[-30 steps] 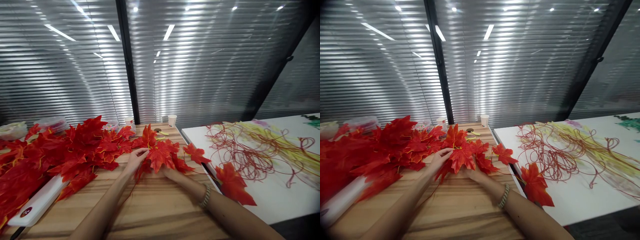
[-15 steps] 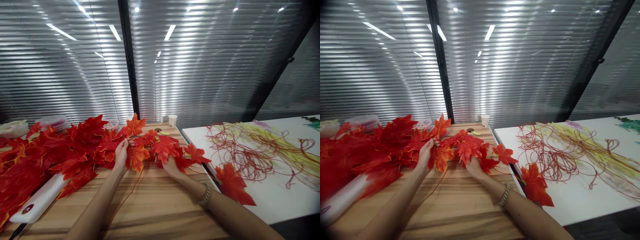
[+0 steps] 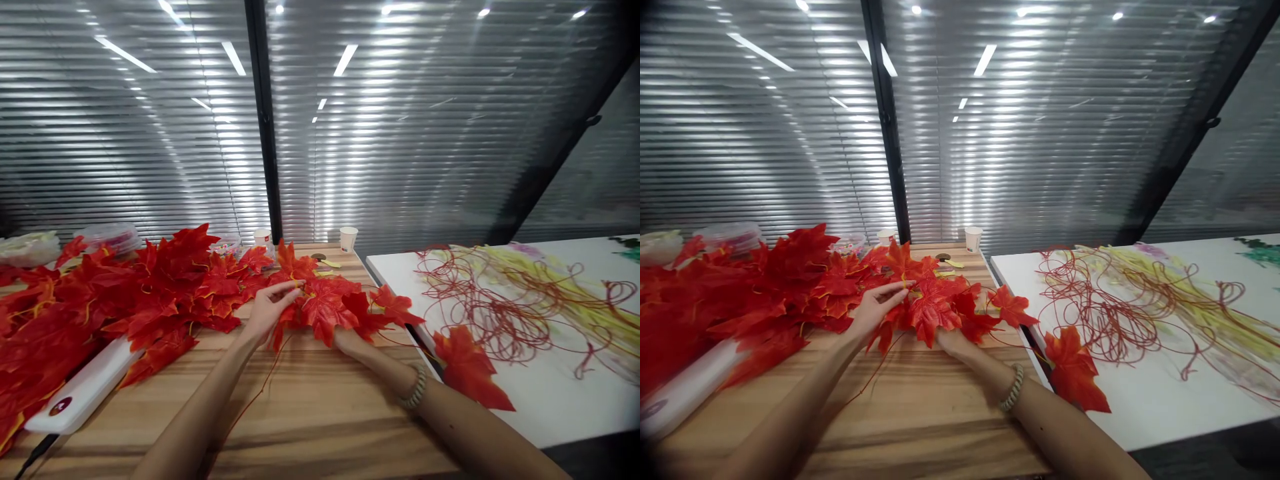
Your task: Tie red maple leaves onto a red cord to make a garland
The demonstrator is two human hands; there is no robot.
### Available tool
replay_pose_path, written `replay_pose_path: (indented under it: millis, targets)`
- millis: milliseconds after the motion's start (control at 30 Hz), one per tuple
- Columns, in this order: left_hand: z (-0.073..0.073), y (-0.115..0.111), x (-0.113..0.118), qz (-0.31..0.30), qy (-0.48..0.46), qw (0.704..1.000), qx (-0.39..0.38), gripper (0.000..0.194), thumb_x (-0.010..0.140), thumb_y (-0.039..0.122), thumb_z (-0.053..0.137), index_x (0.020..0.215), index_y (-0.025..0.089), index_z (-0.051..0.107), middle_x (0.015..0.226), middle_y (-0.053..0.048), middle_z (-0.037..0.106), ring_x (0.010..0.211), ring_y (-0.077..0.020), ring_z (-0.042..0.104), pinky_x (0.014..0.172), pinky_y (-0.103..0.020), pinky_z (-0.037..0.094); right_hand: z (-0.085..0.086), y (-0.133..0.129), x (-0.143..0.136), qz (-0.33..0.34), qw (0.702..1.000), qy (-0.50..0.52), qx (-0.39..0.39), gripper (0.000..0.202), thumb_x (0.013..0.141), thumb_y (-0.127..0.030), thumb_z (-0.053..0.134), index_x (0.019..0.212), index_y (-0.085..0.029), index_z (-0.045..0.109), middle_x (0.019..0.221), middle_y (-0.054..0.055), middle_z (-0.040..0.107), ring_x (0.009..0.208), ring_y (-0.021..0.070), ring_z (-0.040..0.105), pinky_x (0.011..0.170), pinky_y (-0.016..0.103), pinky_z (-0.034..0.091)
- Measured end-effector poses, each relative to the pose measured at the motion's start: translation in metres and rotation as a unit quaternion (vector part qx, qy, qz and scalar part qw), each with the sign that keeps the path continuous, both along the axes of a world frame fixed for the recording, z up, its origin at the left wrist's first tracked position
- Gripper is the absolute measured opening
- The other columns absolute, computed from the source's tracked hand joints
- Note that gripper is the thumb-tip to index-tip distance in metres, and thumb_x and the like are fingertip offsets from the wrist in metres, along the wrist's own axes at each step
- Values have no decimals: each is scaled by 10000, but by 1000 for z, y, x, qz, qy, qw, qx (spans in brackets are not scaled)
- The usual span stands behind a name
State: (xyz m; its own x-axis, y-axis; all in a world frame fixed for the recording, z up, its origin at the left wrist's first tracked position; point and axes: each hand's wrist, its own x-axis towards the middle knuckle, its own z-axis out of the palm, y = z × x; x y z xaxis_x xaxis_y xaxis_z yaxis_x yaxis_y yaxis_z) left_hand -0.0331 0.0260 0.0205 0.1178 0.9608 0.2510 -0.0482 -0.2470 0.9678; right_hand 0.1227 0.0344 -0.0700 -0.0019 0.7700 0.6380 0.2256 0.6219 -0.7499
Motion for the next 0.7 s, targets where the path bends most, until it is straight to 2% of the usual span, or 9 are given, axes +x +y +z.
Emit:
replay_pose_path:
  millis: [100,167,233,300,367,467,533,600,700]
  targets:
    - [-5,-6,5,-84,111,989,48,276,711,241,617,965,151,679,932,-72,678,862,-207,587,768,-296,447,5,-4,-6,55,998,-4,-19,240,825,-380,407,833,-220,586,786,36,629,728,158,580,709,295,507]
    - [-7,-5,5,-111,163,976,99,237,746,188,545,929,157,692,879,-58,676,832,-191,579,750,-280,439,12,-8,-7,90,995,6,-45,227,814,-377,418,786,-218,578,764,31,620,702,160,566,700,300,500]
    - [-9,-3,3,-113,188,966,137,230,760,163,502,861,160,709,806,-44,663,777,-170,568,708,-255,430,20,-11,-7,123,990,23,-72,205,791,-368,452,703,-215,556,717,26,603,676,166,545,690,313,489]
    - [-10,-1,0,-87,184,969,142,210,751,169,507,781,153,715,723,-30,643,709,-154,552,651,-235,419,31,-14,-6,139,985,45,-90,217,778,-367,471,634,-211,520,660,19,578,630,163,522,641,310,477]
    - [-10,3,-3,-41,144,983,109,161,719,198,555,726,144,707,670,-18,633,657,-149,544,609,-229,416,41,-16,-5,149,980,71,-112,254,798,-383,457,623,-203,498,589,4,541,543,140,497,545,276,450]
    - [-7,8,-6,61,19,997,38,176,648,291,661,721,133,689,658,-20,642,630,-151,555,600,-236,431,52,-17,-4,195,959,131,-159,267,833,-418,435,759,-179,528,563,-20,525,431,97,468,441,223,378]
    - [-2,10,-8,112,-68,991,9,283,602,366,709,755,129,681,661,-31,647,664,-152,570,648,-240,445,56,-17,-4,224,946,161,-171,287,832,-436,451,881,-166,532,620,-14,557,422,83,482,436,210,369]
    - [5,11,-10,138,-130,982,0,354,576,417,727,768,124,673,639,-34,642,672,-144,575,673,-235,450,57,-16,-4,244,936,180,-177,309,824,-445,469,932,-161,527,675,1,583,439,79,499,442,205,375]
    - [16,9,-15,161,-184,970,0,380,545,440,748,735,126,651,597,-16,622,574,-116,554,579,-211,441,55,-16,-4,261,928,192,-183,306,823,-438,479,950,-164,525,713,15,601,460,79,513,444,202,382]
